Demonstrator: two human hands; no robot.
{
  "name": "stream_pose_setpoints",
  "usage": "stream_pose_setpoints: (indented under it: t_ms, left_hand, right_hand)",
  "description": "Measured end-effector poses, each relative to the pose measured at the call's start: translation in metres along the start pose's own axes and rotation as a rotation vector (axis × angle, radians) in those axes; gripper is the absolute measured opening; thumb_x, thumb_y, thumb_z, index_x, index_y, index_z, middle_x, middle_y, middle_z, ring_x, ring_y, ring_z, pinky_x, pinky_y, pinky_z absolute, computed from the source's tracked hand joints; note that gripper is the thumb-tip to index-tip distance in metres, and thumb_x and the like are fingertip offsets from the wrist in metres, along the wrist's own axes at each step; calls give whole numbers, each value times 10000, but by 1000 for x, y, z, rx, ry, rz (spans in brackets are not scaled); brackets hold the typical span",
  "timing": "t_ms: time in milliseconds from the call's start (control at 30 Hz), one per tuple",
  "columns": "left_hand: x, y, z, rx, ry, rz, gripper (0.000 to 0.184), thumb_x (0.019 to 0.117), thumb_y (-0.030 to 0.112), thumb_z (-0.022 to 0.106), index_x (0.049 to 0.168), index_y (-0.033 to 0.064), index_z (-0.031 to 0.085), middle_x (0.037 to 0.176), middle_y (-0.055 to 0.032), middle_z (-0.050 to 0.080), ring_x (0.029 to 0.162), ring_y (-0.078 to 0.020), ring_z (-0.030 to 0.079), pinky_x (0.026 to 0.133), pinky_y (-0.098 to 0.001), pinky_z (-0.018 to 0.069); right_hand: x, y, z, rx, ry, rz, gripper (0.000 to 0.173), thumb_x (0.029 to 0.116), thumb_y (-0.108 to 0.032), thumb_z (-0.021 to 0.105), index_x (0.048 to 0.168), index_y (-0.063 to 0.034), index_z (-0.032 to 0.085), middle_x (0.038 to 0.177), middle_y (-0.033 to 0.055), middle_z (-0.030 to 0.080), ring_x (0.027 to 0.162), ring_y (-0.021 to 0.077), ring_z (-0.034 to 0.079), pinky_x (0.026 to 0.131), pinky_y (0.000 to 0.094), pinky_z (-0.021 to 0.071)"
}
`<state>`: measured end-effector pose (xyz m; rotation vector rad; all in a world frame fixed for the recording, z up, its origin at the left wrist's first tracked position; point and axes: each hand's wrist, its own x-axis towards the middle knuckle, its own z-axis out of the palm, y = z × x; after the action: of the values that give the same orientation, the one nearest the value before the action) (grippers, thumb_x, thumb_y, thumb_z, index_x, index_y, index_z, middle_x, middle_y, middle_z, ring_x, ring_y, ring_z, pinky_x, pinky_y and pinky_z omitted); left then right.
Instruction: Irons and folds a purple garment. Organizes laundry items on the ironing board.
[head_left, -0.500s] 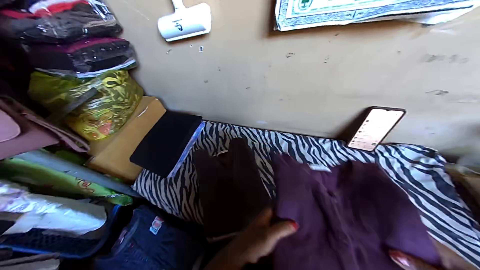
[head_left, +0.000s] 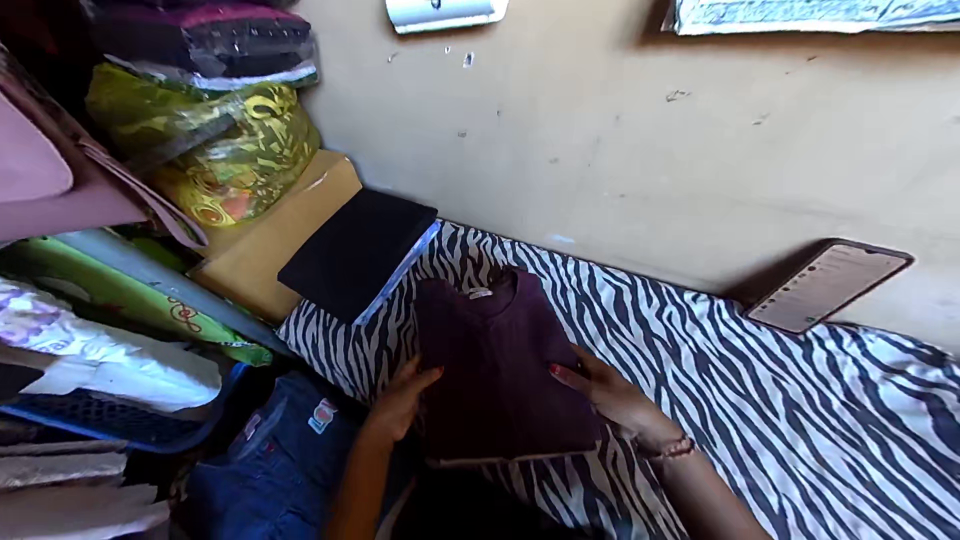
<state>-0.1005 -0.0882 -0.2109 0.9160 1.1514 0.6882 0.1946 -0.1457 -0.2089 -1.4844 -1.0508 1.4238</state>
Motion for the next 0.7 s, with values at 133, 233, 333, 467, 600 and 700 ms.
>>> stream_pose_setpoints:
  t_ms: [133,233,333,467,600,700]
  left_hand:
    - [-5,-3,-9,247,64,53,505,1037,135,537,1508,29,390,1298,-172,628,1097,-226,660,898,-418,561]
    - [-10,-5,-2,729,323,420,651,983,234,628,1518,-45,382,1349,-262,594,1229,-399,595,1014,-579,480]
    - [-4,6,26,937,436,779,659,980,342,610,1493,-38,450,1503,-245,497,1419,-458,430,1128,-661,346]
    - [38,-3,54,1158,180,756,678,1028,588,383,1579,193,409,1669,-62,309,1556,-383,191,1128,-802,79]
    - [39,-15,20,890,387,802,654,1037,504,412,1525,71,460,1630,-208,332,1523,-445,245,1154,-745,171]
    - [28,-41,-15,369,381,235,524,1096,312,408,1452,-69,461,1461,-267,511,1355,-343,512,1127,-504,408]
  right_hand:
    - [-2,-3,5,-138,-27,-18,501,994,-156,643,1442,-31,455,1113,76,714,924,81,715,830,271,601]
    - [2,-6,-3,-218,32,53,445,1055,-289,561,1425,-63,460,1002,81,700,800,119,686,677,307,577]
    - [13,-5,1,-421,287,-264,510,1045,-362,527,1398,6,519,1085,135,691,878,155,680,719,334,573]
    - [48,-8,25,-803,288,-646,723,1038,-587,385,1502,-46,503,1505,193,530,1391,382,496,1087,613,425]
    - [64,33,6,-586,388,-483,620,1055,-399,421,1457,68,493,1468,277,526,1380,393,502,1145,578,386]
    - [48,40,-7,-252,376,37,582,1130,-381,256,1297,73,578,1053,137,673,932,124,649,854,362,540]
